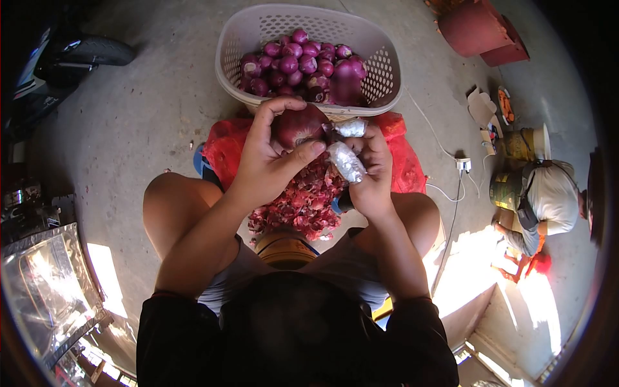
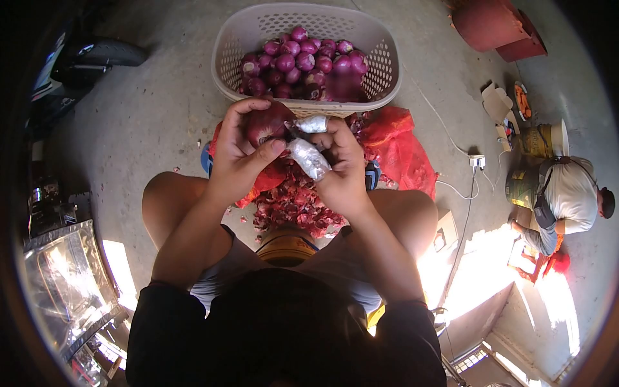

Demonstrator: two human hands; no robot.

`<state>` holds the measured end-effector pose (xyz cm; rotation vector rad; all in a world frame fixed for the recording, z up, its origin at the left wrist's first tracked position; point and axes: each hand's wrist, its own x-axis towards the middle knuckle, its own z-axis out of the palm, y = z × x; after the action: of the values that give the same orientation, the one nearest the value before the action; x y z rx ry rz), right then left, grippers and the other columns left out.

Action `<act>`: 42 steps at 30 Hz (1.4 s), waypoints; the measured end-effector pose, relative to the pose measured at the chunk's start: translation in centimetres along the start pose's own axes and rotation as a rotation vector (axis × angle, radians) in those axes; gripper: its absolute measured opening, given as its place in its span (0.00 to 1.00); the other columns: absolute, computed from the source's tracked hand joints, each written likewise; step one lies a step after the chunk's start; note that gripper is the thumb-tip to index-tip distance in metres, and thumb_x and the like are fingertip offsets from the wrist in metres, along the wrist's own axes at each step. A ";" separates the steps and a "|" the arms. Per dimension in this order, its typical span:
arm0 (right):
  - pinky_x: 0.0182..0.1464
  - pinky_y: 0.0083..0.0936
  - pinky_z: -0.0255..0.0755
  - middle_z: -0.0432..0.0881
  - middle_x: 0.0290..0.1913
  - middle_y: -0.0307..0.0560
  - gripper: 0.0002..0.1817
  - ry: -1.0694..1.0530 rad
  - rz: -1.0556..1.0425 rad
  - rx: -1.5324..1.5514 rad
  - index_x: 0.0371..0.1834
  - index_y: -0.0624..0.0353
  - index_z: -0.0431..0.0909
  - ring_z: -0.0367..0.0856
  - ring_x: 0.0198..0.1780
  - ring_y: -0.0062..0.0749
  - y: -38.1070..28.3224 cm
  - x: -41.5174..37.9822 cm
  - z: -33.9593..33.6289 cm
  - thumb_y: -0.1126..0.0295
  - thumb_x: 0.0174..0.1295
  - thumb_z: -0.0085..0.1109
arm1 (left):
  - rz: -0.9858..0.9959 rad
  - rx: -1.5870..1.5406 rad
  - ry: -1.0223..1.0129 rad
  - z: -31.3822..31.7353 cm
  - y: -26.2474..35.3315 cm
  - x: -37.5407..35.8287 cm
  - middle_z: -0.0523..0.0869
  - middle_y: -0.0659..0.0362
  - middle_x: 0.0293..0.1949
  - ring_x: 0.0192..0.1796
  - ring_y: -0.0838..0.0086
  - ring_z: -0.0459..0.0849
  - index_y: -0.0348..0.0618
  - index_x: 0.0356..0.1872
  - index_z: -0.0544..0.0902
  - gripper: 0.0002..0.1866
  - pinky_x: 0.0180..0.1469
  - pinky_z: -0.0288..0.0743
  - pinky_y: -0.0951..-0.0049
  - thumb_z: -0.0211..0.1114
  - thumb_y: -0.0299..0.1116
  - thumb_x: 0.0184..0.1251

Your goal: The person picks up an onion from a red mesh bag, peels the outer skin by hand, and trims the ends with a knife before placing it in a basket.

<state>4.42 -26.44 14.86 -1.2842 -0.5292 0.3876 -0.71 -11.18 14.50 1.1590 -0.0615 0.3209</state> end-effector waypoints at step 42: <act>0.31 0.21 0.67 0.78 0.27 0.45 0.27 -0.235 -0.027 -0.472 0.53 0.60 0.66 0.76 0.28 0.27 -0.8 0.3 -2.5 0.83 0.45 0.58 | -0.032 0.283 -0.075 -1.0 1.5 0.3 0.73 0.57 0.54 0.48 0.79 0.77 0.37 0.53 0.72 0.29 0.38 0.78 0.85 0.70 0.19 0.46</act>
<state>6.09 -28.45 15.19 -1.6931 -0.8715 0.4074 -0.97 -9.63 15.49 1.4511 -0.0642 0.2629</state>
